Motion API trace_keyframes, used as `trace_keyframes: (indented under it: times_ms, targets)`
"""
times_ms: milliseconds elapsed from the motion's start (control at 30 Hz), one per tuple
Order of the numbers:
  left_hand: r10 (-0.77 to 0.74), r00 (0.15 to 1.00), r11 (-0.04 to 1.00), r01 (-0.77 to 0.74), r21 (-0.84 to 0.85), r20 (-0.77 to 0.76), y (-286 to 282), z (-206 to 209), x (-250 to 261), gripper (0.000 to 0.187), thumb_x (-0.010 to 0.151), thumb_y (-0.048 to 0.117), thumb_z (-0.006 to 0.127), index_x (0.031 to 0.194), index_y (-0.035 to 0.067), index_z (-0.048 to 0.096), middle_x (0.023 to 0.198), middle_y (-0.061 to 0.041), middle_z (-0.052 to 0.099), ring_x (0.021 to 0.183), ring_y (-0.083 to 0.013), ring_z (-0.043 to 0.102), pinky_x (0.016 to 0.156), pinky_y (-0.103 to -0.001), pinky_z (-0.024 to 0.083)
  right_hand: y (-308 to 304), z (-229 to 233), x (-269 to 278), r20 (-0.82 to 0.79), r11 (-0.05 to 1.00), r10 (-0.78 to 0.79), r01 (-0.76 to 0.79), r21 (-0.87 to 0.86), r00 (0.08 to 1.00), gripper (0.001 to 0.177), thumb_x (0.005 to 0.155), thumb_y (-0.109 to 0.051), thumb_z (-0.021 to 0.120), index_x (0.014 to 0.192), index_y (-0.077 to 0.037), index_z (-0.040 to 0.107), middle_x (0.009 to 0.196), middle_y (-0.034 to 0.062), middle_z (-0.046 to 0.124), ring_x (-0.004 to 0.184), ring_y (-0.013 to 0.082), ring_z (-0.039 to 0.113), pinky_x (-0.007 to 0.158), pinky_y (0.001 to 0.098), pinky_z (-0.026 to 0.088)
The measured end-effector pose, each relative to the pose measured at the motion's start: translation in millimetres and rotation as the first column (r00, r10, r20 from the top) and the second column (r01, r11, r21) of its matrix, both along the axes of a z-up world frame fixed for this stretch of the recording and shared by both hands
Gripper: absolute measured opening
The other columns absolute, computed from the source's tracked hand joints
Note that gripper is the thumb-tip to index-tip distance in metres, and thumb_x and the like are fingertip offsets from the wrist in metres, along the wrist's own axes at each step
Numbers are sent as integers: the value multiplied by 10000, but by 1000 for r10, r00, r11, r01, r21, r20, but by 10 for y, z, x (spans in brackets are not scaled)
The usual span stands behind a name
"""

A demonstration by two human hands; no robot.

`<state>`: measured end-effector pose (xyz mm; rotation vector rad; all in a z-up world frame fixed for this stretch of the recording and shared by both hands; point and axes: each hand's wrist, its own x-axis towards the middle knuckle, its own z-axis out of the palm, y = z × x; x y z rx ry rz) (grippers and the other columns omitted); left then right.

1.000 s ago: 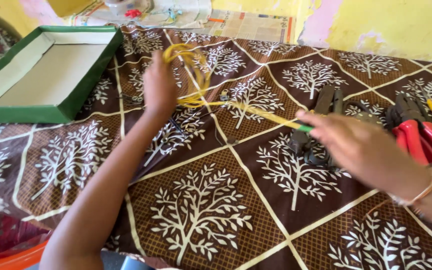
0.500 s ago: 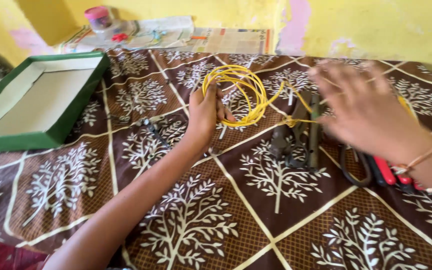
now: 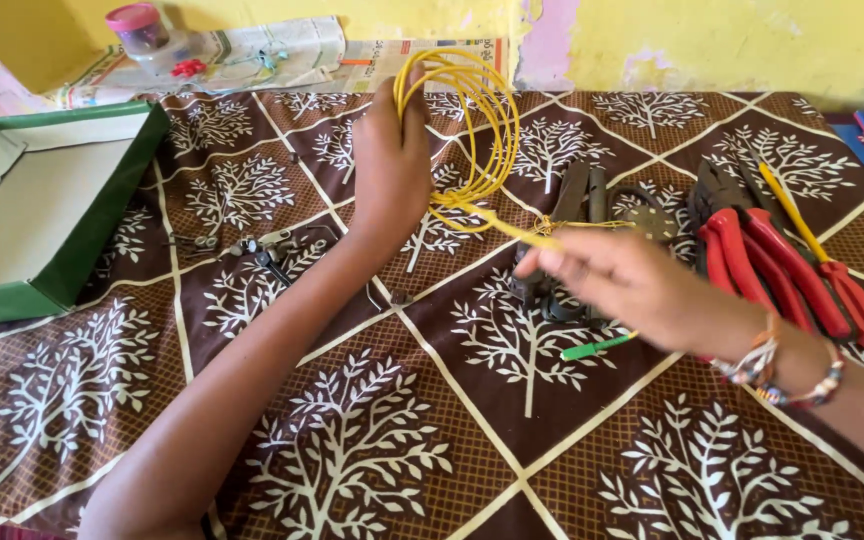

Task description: The person untangles a yellow wire, coils it neatly, and secures it with a green twist tie. They then place the coiled wire on the table and briefly handle a small black object.

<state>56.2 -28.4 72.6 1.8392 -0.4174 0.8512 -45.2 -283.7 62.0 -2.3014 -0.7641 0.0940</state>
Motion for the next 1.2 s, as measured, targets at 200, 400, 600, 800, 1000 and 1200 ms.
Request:
trace_keyframes:
  times_ms: [200,400,600,800,1000,1200]
  targets:
    - [-49,995,987,61,-149,83,-2,11,462,275,1129,150,470,1256,-10,653,753,-58,564,620,-108,471,541,-331,393,156,-139,-275,226,990,115,-131,59,967,194,1047,-167,564,1109,-25,682,616,116,533,464,228,510,464,349,402]
    - [26,987,998,-34,50,157,-132,29,668,270,1127,180,458,1240,-21,598,639,-108,561,508,-162,481,502,-381,338,141,-155,-293,365,980,175,-199,28,915,115,977,-92,635,924,-6,580,616,116,555,513,261,597,502,381,437]
    - [-1,968,989,-36,140,252,-189,-225,952,285,1109,183,472,1197,-72,566,592,-146,541,472,-255,509,483,-441,350,77,-228,-256,417,953,244,-296,65,876,56,952,-29,630,984,-16,586,699,70,610,592,230,641,536,344,495]
    - [28,723,847,349,400,-690,214,-206,1034,584,1084,413,461,1081,-101,739,770,-243,685,561,-333,606,502,-396,498,-26,65,-75,379,951,-230,123,284,896,276,1065,-229,530,1008,-48,731,628,-34,557,508,67,464,466,249,342]
    - [-241,704,573,659,487,-668,217,147,2,1211,919,741,524,1674,50,-122,1711,-266,-1,1548,-398,167,1137,-585,270,20,364,-189,309,921,-260,138,365,915,339,1087,-307,536,1098,-15,708,675,-47,524,579,35,422,507,221,350]
    - [-653,545,441,838,321,-526,-99,581,-541,1006,942,788,163,1619,58,307,1598,-238,397,1506,-355,339,1184,-503,246,-3,487,-272,263,920,-196,85,382,945,343,1100,-308,523,1103,-17,706,705,-47,537,632,20,471,557,200,392]
